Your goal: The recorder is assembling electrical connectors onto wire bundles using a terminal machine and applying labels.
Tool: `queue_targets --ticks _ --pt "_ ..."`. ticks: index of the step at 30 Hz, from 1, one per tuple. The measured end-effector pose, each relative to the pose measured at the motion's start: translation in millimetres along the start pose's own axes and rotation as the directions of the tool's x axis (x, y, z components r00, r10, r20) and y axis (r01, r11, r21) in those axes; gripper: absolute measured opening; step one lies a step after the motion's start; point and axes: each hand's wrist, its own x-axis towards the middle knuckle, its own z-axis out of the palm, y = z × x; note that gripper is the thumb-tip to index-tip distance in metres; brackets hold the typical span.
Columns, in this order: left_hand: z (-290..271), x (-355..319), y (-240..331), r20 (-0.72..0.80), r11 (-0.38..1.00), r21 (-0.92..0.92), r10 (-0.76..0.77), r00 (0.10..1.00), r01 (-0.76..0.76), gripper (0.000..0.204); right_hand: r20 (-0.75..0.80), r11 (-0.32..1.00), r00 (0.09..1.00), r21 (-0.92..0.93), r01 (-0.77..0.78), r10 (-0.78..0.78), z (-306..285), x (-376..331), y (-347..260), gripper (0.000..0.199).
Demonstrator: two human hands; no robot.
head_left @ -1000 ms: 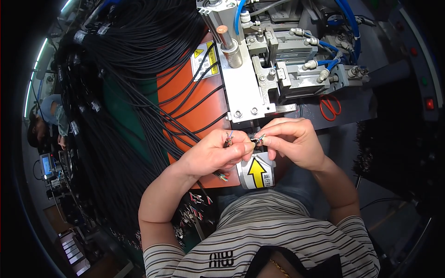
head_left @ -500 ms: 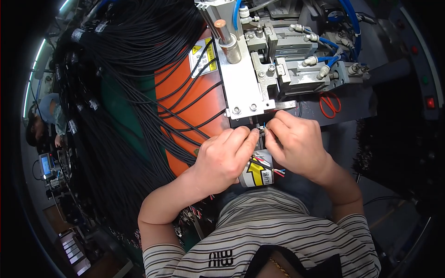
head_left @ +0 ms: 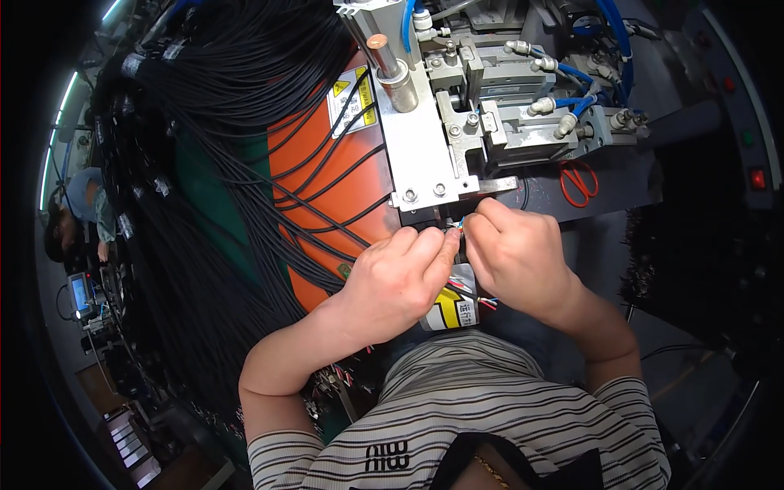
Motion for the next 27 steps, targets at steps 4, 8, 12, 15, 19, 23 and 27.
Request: queue_targets --ticks 4,8,12,15,19,23,27 --pt "-3.0 4.8 5.2 0.046 0.998 0.056 0.002 0.999 -0.005 0.046 0.056 0.998 0.998 0.061 0.005 -0.009 -3.2 0.7 16.3 0.005" --pt "-5.6 7.3 9.5 0.055 0.997 0.078 0.014 0.998 -0.018 0.043 -0.179 0.982 0.984 0.189 0.012 0.023 8.5 -13.1 8.8 0.006" --pt "-17.2 16.7 12.1 0.046 0.998 0.056 0.007 0.999 -0.009 0.038 -0.207 0.981 0.977 0.193 -0.010 0.050 -11.6 -5.9 7.1 0.006" --pt "-33.3 40.5 26.1 0.037 0.998 0.017 -0.056 0.998 0.055 0.039 -0.118 0.973 0.990 0.225 -0.052 0.080 -51.1 -1.6 17.3 0.005" --pt "-71.2 94.1 50.2 -0.128 0.976 -0.133 -0.190 0.973 0.173 0.036 -0.024 0.893 0.987 0.431 -0.134 0.160 -133.5 3.7 47.5 0.007" --pt "-119.0 162.0 98.0 -0.103 0.976 -0.059 -0.217 0.971 0.212 0.038 -0.164 0.950 0.971 0.286 -0.121 0.173 -231.5 -1.1 55.5 0.006" --pt "-178.1 222.6 151.8 -0.125 0.969 -0.107 -0.237 0.964 0.224 0.026 -0.073 0.806 0.995 0.592 -0.013 0.070 -344.9 1.5 29.1 0.022"
